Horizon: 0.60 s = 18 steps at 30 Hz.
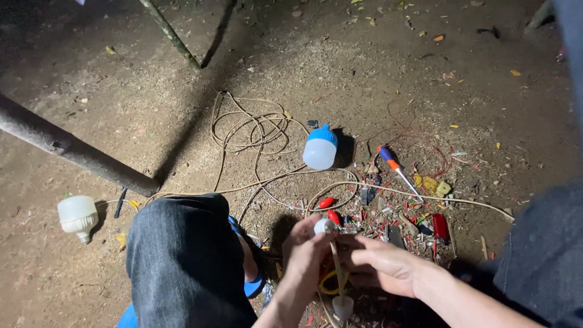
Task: Connecting electrical wires to a light bulb socket and testing the bulb.
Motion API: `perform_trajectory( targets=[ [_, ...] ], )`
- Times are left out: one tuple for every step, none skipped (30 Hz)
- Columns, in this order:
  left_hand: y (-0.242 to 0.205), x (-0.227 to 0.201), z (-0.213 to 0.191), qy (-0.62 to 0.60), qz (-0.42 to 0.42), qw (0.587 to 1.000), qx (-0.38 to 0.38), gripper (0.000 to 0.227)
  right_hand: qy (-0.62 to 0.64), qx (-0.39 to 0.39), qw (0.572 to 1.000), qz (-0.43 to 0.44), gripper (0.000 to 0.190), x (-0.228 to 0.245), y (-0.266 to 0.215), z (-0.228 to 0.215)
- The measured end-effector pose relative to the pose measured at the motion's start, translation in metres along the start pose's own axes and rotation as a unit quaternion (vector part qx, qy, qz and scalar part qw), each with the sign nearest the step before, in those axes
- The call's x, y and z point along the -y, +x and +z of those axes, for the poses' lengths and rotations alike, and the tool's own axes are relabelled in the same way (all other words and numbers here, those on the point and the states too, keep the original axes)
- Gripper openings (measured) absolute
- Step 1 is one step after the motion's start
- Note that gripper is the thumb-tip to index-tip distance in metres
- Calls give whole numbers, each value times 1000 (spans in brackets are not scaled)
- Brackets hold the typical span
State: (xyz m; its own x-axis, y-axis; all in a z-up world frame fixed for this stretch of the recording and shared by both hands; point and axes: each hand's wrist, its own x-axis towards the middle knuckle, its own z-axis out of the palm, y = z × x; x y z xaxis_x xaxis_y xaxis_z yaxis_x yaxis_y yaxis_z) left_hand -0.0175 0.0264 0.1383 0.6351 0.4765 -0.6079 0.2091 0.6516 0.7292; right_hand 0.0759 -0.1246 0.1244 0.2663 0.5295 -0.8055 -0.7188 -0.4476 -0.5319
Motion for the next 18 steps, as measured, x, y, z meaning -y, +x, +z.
perform_trajectory(
  targets=[
    [1,-6,3,-12,3,1000,-1,52,70,32,997,-8,63,5,-10,6],
    [3,-13,5,-24,6,1000,-2,47,140,64,988,-17,39,9,-19,12],
    [1,-21,9,-27,4,1000,-1,47,138,61,988,-16,39,10,-26,18],
    [-2,-30,13,-52,-7,999,-5,49,104,45,993,-19,30,12,-32,24],
    [-4,-39,17,-79,-17,997,-9,51,69,29,997,-22,23,13,-37,31],
    [-6,-42,19,-83,-19,996,-9,51,66,26,997,-20,23,13,-41,35],
    [-8,-46,20,-101,-16,995,-5,50,29,-9,999,-43,31,14,-44,41],
    [-10,-50,21,-120,-14,993,-2,48,-8,-43,997,-66,39,15,-46,47],
    [-4,-45,16,-123,-16,992,-1,48,-10,-46,997,-64,39,15,-42,45],
    [3,-39,11,-174,25,984,39,50,-48,-46,992,-109,32,14,-37,43],
    [10,-34,7,-223,65,969,80,56,-84,-47,983,-154,28,14,-33,41],
    [11,-38,6,-226,62,969,81,56,-85,-50,983,-152,28,19,-40,43],
    [12,-41,6,-246,54,966,60,49,-71,-35,986,-145,24,25,-46,45],
    [12,-44,5,-266,44,962,39,43,-56,-21,988,-139,23,30,-52,47],
    [16,-42,2,-269,43,961,39,43,-59,-23,988,-138,23,32,-54,48],
    [19,-40,-1,-266,47,962,45,57,-51,-14,988,-145,28,34,-56,48],
    [23,-38,-4,-262,53,962,51,72,-44,-5,987,-152,35,36,-57,49],
    [23,-34,-5,-265,53,962,51,72,-47,-6,987,-152,35,36,-58,50]
  ],
)
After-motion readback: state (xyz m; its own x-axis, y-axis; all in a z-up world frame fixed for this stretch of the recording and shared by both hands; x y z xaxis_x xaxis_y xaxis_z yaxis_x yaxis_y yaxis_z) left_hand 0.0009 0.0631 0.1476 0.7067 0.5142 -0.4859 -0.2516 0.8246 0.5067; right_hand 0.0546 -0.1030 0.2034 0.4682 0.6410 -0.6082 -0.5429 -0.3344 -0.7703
